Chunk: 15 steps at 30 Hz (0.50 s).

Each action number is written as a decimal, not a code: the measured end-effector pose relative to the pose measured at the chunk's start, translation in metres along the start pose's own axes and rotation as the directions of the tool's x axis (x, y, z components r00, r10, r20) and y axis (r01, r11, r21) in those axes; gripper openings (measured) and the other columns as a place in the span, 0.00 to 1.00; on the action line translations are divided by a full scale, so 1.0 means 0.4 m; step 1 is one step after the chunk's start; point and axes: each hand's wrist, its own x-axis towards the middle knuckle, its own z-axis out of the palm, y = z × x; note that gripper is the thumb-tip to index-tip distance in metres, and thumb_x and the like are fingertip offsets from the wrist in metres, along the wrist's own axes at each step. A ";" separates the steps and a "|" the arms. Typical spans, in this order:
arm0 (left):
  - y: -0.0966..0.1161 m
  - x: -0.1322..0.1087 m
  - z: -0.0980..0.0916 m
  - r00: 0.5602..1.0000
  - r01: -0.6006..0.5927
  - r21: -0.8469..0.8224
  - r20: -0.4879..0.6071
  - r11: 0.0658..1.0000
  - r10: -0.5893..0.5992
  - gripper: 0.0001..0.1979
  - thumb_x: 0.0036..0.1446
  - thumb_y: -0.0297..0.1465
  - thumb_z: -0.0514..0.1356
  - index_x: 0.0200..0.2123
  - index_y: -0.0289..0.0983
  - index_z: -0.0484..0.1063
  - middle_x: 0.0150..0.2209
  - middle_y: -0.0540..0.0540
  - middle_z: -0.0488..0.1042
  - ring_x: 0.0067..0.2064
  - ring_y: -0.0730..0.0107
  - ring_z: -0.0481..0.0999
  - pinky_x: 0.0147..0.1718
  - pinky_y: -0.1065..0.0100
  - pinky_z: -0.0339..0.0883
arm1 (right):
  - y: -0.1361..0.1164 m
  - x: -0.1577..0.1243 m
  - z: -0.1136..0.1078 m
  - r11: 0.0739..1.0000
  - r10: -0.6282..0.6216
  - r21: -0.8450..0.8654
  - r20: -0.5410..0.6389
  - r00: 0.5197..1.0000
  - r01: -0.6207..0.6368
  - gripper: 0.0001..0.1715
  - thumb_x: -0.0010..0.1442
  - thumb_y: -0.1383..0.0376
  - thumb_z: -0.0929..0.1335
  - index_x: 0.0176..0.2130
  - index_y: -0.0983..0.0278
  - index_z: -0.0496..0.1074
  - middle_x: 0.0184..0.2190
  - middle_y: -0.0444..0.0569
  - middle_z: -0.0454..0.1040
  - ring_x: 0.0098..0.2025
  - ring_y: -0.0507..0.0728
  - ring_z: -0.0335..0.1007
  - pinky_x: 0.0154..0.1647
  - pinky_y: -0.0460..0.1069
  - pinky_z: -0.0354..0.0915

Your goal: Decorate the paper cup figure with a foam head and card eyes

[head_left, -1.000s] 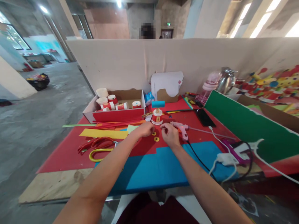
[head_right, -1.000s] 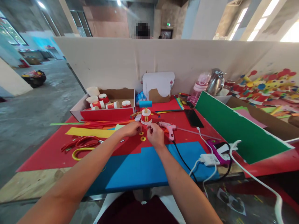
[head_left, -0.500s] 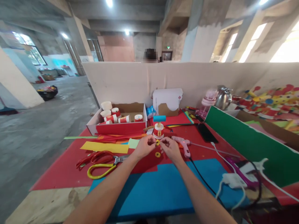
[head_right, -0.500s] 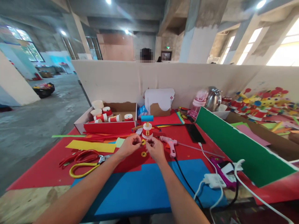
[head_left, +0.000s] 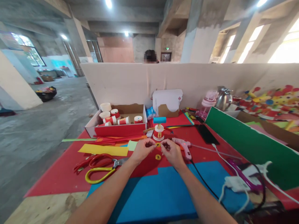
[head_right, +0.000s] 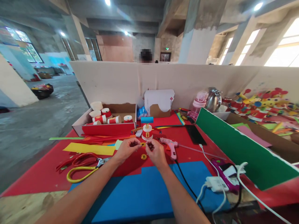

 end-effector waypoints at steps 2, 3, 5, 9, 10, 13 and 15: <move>-0.003 -0.002 -0.003 0.996 -0.071 0.115 -0.040 0.991 0.076 0.05 0.50 0.31 0.60 0.26 0.34 0.72 0.25 0.50 0.73 0.27 0.74 0.70 0.28 0.73 0.64 | -0.005 -0.003 0.001 1.000 -0.007 -0.001 0.019 1.000 0.007 0.07 0.54 0.63 0.63 0.29 0.63 0.68 0.23 0.45 0.70 0.24 0.52 0.66 0.25 0.46 0.64; -0.004 -0.004 -0.006 0.987 -0.132 0.194 -0.062 0.972 0.146 0.06 0.52 0.30 0.59 0.27 0.34 0.72 0.25 0.49 0.74 0.28 0.73 0.71 0.29 0.72 0.65 | -0.008 -0.005 -0.005 1.000 -0.005 -0.002 0.038 0.999 0.005 0.07 0.55 0.63 0.63 0.29 0.63 0.68 0.23 0.46 0.71 0.24 0.52 0.66 0.25 0.46 0.64; -0.005 -0.009 -0.012 0.934 -0.295 0.370 -0.081 0.881 0.347 0.07 0.56 0.30 0.57 0.28 0.35 0.72 0.27 0.48 0.74 0.31 0.72 0.71 0.31 0.70 0.66 | -0.009 -0.009 -0.034 0.999 -0.005 -0.049 0.067 0.998 0.008 0.08 0.57 0.62 0.61 0.30 0.62 0.68 0.25 0.47 0.72 0.25 0.53 0.68 0.26 0.46 0.64; -0.005 -0.016 -0.024 0.712 -0.577 0.618 0.060 0.535 0.699 0.11 0.61 0.28 0.51 0.31 0.35 0.72 0.31 0.44 0.74 0.35 0.69 0.71 0.37 0.66 0.68 | 0.024 -0.027 -0.151 0.901 0.049 -0.428 -0.071 0.996 -0.075 0.10 0.58 0.64 0.60 0.33 0.63 0.68 0.34 0.53 0.74 0.35 0.57 0.71 0.30 0.48 0.63; -0.006 -0.017 -0.027 0.668 -0.609 0.646 0.106 0.460 0.737 0.11 0.61 0.27 0.51 0.32 0.35 0.72 0.32 0.43 0.74 0.36 0.69 0.71 0.38 0.66 0.69 | 0.038 -0.033 -0.181 0.817 0.115 -0.548 -0.154 0.981 -0.181 0.09 0.57 0.63 0.60 0.32 0.63 0.68 0.32 0.54 0.74 0.33 0.57 0.71 0.28 0.48 0.62; -0.009 -0.019 -0.030 0.589 -0.649 0.696 0.205 0.307 0.782 0.10 0.61 0.26 0.51 0.34 0.34 0.72 0.33 0.43 0.74 0.37 0.69 0.71 0.40 0.64 0.70 | 0.077 -0.046 -0.234 0.603 0.280 -0.710 -0.240 0.929 -0.365 0.12 0.52 0.57 0.66 0.27 0.63 0.67 0.26 0.54 0.73 0.27 0.58 0.71 0.22 0.47 0.57; -0.011 -0.020 -0.029 0.566 -0.658 0.709 0.242 0.255 0.788 0.10 0.61 0.26 0.51 0.36 0.34 0.73 0.34 0.42 0.74 0.37 0.68 0.72 0.41 0.63 0.70 | 0.091 -0.045 -0.238 0.550 0.359 -0.744 -0.199 0.912 -0.379 0.13 0.48 0.56 0.68 0.25 0.62 0.66 0.24 0.52 0.73 0.26 0.58 0.71 0.20 0.47 0.55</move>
